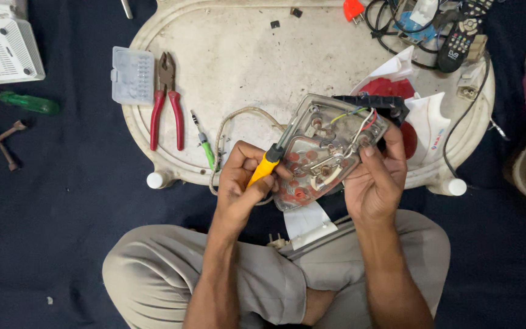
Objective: The person sits on the floor and uses a screwdriver to manipulate the internal wiring and components of a disassembled electric iron. They adjust wires and tighten screws on the metal soleplate assembly.
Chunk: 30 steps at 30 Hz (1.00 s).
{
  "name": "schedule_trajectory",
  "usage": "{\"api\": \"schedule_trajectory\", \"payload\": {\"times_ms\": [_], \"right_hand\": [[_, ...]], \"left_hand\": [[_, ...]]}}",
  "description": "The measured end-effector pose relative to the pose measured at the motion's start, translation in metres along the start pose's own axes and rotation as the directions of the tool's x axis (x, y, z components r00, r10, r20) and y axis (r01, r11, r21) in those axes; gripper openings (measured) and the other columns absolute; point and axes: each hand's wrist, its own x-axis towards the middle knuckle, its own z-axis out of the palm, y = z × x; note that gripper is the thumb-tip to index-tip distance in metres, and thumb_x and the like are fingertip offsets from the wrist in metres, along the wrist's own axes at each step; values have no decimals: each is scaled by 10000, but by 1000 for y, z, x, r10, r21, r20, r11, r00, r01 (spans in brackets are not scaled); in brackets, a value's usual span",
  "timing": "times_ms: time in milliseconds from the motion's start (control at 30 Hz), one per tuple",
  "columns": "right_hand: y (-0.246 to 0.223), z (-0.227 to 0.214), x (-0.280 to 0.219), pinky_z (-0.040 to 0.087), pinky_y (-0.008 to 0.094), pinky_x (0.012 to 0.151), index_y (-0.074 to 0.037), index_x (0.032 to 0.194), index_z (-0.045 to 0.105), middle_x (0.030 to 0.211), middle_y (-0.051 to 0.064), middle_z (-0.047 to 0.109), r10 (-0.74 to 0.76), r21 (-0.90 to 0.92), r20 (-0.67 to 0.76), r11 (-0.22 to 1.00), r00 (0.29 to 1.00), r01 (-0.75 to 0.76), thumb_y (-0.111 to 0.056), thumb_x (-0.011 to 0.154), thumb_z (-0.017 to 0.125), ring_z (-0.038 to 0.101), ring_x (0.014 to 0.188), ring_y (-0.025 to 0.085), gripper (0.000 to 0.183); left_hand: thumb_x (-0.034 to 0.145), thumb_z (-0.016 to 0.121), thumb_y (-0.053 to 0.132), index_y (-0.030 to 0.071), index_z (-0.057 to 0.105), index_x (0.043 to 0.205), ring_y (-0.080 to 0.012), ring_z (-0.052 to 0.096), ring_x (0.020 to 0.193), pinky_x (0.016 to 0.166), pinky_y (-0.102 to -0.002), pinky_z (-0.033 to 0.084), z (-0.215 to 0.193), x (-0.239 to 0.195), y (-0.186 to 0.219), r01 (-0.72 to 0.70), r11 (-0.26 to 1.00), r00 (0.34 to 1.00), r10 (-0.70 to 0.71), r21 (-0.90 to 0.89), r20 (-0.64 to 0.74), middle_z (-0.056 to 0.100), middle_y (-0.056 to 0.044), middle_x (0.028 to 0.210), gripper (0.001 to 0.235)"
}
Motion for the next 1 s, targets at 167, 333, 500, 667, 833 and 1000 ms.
{"api": "schedule_trajectory", "payload": {"times_ms": [167, 333, 500, 667, 833, 1000], "right_hand": [[1, 0, 0, 483, 361, 1153, 36, 1445, 521, 1298, 140, 648, -9, -2, 12, 1000, 1000, 9, 56, 1044, 581, 629, 1224, 195, 406], [1, -1, 0, 489, 379, 1183, 38, 1454, 508, 1346, 143, 648, 2, -15, -8, 1000, 1000, -2, 75, 1029, 589, 634, 1234, 194, 434], [3, -1, -1, 512, 378, 1151, 36, 1442, 509, 1332, 145, 654, 8, -30, -25, 1000, 1000, -9, 64, 1024, 597, 647, 1241, 202, 429], [4, -1, -1, 523, 369, 1139, 31, 1439, 511, 1334, 145, 657, 16, -43, -35, 999, 999, -17, 64, 1015, 613, 652, 1239, 200, 437], [5, 0, 0, 532, 367, 1135, 40, 1431, 518, 1339, 153, 661, 19, -40, -38, 999, 999, -20, 67, 1012, 623, 661, 1236, 206, 432], [5, 2, 2, 528, 372, 1135, 49, 1430, 517, 1352, 164, 650, 32, -49, -53, 998, 998, -35, 62, 1024, 613, 651, 1243, 212, 417]], "left_hand": [[974, 589, 34, 23, 509, 1168, -115, 572, 852, 816, -275, 491, -2, -1, -2, 8, 1000, 1000, -8, -5, -13, 716, -143, 1044, 211], [965, 594, 41, 30, 507, 1168, -120, 597, 870, 821, -279, 502, -3, 1, -3, 10, 1000, 1000, -10, 3, -24, 718, -138, 1037, 222], [973, 588, 36, 26, 510, 1173, -126, 614, 900, 833, -280, 501, -3, 1, -4, -1, 1000, 1000, 2, 17, -30, 717, -141, 1047, 215], [969, 569, 31, 22, 509, 1187, -124, 607, 885, 833, -283, 504, -1, 1, 0, 15, 1000, 999, -16, -9, -43, 719, -147, 1064, 226], [965, 557, 27, 15, 505, 1182, -151, 647, 984, 875, -285, 509, 1, 0, 5, 18, 999, 998, -16, 30, -68, 706, -139, 1075, 223], [969, 552, 28, 14, 498, 1183, -122, 608, 905, 791, -257, 486, 2, 2, 7, 35, 999, 997, -32, 38, -76, 711, -137, 1073, 221]]}}
